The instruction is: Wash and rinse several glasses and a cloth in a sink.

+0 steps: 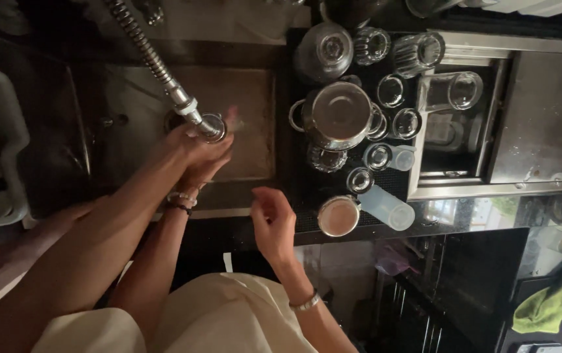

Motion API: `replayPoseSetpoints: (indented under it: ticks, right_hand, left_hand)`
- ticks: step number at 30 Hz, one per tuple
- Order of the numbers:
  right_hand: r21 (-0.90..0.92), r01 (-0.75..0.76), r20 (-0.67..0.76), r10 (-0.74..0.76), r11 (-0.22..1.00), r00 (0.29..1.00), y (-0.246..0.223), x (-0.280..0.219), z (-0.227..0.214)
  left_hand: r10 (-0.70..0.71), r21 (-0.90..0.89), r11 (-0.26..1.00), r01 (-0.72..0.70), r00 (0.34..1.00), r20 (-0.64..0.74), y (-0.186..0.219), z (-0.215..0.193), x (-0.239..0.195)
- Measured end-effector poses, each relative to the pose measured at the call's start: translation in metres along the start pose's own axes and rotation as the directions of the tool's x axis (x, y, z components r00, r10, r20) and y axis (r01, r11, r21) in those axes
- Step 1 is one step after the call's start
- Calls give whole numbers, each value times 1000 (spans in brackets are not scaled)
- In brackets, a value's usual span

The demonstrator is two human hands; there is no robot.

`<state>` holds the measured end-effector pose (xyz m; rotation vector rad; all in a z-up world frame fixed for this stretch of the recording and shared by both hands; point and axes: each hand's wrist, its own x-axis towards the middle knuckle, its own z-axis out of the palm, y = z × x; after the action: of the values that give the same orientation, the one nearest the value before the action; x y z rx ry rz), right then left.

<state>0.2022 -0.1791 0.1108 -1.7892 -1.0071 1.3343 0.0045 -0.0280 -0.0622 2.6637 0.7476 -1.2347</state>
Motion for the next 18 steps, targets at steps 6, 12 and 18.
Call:
replayPoseSetpoints:
  ticks: [6, 12, 18]
  right_hand:
    - [-146, 144, 39, -139, 979, 989, 13, 31, 16]
    - [-41, 208, 74, -204, 977, 976, 7, 78, 39]
    - [-314, 317, 335, -208, 895, 919, -19, 129, 71]
  left_hand:
    - [-144, 245, 876, 415, 711, -688, 35, 41, -2]
    - [-858, -940, 120, -319, 444, -260, 38, -20, -52]
    - [-847, -830, 35, -557, 425, -321, 41, -25, -71]
